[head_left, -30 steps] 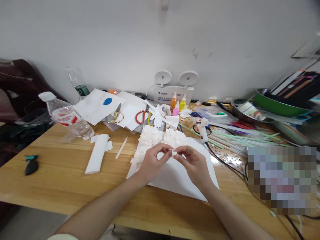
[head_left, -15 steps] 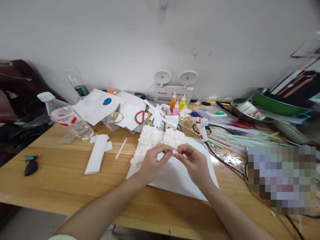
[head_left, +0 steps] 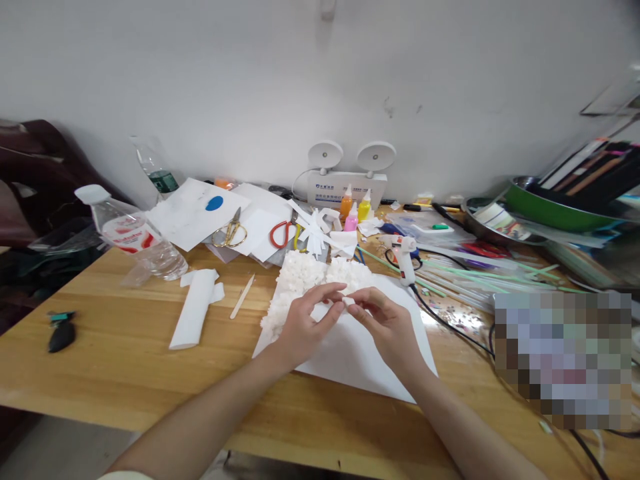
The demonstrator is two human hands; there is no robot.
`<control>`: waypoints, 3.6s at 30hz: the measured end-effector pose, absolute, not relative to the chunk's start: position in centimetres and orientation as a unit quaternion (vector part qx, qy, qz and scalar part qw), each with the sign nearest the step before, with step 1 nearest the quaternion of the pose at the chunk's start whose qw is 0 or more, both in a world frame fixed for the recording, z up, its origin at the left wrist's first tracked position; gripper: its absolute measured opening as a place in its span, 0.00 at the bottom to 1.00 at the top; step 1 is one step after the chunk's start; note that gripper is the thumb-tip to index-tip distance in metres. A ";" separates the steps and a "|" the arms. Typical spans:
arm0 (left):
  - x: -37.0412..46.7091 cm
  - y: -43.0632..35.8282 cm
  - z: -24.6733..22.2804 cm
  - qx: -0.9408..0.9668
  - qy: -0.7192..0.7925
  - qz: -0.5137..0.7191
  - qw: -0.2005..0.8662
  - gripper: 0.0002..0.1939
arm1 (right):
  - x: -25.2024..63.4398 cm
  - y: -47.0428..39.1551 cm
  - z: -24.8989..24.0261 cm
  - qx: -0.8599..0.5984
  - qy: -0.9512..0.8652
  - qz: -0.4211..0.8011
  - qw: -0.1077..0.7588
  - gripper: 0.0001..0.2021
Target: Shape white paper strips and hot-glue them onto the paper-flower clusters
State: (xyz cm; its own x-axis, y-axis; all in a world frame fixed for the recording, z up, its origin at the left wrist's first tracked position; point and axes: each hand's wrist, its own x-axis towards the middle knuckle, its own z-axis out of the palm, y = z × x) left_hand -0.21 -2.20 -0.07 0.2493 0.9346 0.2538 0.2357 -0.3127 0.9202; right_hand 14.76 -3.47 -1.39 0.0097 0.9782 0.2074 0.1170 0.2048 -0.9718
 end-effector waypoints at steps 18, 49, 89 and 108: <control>-0.2 -2.0 -0.3 0.659 0.387 0.474 0.438 0.08 | 14.8 -3.6 -1.2 -0.445 -0.537 0.467 0.544 0.05; -0.7 -1.1 -0.5 0.512 0.418 0.477 0.580 0.11 | 21.5 1.3 -3.3 -0.703 -0.487 0.175 0.488 0.16; -1.4 -0.1 -0.3 0.386 0.383 0.548 0.635 0.09 | 19.5 -3.4 -2.5 -0.515 -0.533 0.524 0.419 0.15; -1.3 -0.3 -0.4 0.409 0.388 0.540 0.624 0.09 | 20.2 -3.6 -3.9 -0.522 -0.503 0.569 0.387 0.11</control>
State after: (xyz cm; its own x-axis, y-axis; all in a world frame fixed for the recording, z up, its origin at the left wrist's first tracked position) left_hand -1.29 -0.29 -0.42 0.1150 0.9924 -0.0426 -0.3569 0.0813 0.9306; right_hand 20.16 -3.57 -3.88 -0.1538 0.9666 -0.2050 0.0845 -0.1939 -0.9774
